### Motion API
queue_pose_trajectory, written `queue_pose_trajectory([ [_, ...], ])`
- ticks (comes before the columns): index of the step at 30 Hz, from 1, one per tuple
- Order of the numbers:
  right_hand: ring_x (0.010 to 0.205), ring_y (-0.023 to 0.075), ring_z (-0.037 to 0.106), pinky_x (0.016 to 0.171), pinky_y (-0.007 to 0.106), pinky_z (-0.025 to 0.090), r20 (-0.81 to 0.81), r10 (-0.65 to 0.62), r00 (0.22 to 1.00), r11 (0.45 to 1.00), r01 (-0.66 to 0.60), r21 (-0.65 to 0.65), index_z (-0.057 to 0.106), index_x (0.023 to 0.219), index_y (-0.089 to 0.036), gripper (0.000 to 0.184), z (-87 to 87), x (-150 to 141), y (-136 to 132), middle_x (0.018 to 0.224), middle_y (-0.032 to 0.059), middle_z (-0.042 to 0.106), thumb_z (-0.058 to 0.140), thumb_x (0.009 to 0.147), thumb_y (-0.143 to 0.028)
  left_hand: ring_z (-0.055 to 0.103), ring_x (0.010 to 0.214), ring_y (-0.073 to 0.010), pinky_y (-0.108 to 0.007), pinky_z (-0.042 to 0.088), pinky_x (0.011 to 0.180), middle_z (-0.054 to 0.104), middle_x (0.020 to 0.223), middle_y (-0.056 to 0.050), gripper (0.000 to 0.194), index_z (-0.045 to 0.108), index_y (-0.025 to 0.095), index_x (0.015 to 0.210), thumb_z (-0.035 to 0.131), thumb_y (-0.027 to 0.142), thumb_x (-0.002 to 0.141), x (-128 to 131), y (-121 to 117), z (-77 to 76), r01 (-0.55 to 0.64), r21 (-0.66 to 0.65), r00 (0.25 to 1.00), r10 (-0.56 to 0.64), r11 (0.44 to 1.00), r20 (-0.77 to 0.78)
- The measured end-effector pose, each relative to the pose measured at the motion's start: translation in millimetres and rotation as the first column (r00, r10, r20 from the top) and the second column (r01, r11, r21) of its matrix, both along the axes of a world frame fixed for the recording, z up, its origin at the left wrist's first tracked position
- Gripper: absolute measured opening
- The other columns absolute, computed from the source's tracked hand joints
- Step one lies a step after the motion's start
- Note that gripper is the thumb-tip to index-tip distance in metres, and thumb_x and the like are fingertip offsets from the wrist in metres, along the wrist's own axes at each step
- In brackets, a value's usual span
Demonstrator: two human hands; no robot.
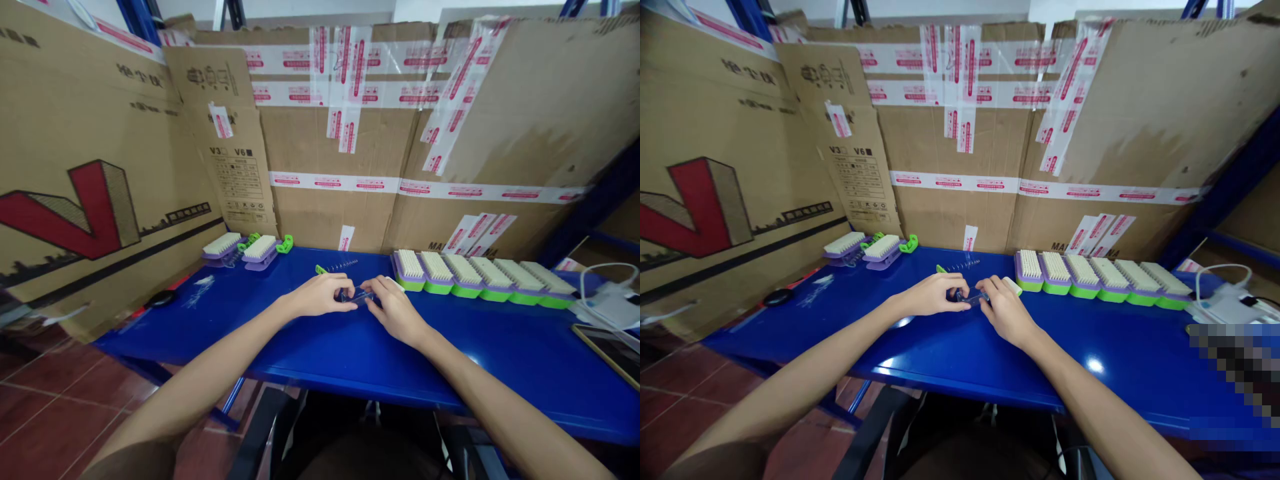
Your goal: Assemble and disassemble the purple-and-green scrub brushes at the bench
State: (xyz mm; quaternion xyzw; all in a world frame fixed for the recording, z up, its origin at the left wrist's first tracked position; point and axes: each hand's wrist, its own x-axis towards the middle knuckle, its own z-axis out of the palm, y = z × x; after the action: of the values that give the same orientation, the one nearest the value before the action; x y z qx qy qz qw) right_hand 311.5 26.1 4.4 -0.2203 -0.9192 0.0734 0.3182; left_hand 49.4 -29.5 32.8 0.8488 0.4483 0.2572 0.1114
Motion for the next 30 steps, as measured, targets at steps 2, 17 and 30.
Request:
queue_pose_trajectory([
  [2,0.114,0.0312,0.073,0.103,0.054,0.063,-0.027,-0.022,0.999,1.0,0.021,-0.021,0.06,0.137,-0.026,0.027,0.7,0.0,-1.4,0.131,0.0131,0.068,0.056,0.111,-0.02,0.067,0.082,-0.0159,-0.032,0.049,0.08,0.071,0.1,0.0,0.028,0.075,0.023,0.098,0.076,0.05,0.105,-1.5,1.0,0.4,-0.006,0.023,1.0,0.006,1.0,-0.008],
  [17,0.117,0.0329,0.077,0.104,0.055,0.066,-0.06,-0.112,0.992,0.993,0.109,-0.047,0.057,0.143,-0.025,0.032,6.3,-1.2,-8.6,0.137,0.015,0.064,0.053,0.112,-0.032,0.068,0.116,-0.0364,-0.047,0.048,0.102,0.075,0.116,-0.016,0.026,0.075,0.021,0.106,0.067,0.045,0.111,-98.4,22.9,25.6,-0.665,0.493,0.573,0.806,0.562,-0.146],
  [30,0.114,0.0328,0.079,0.1,0.054,0.067,-0.041,-0.117,0.992,0.993,0.116,-0.011,0.057,0.141,-0.026,0.029,7.1,-0.4,-7.2,0.137,0.0145,0.067,0.055,0.112,-0.029,0.073,0.123,-0.0444,-0.053,0.044,0.107,0.082,0.12,-0.023,0.034,0.081,0.018,0.112,0.071,0.049,0.104,-111.6,15.2,31.9,-0.875,0.315,0.263,0.907,0.368,-0.33],
])
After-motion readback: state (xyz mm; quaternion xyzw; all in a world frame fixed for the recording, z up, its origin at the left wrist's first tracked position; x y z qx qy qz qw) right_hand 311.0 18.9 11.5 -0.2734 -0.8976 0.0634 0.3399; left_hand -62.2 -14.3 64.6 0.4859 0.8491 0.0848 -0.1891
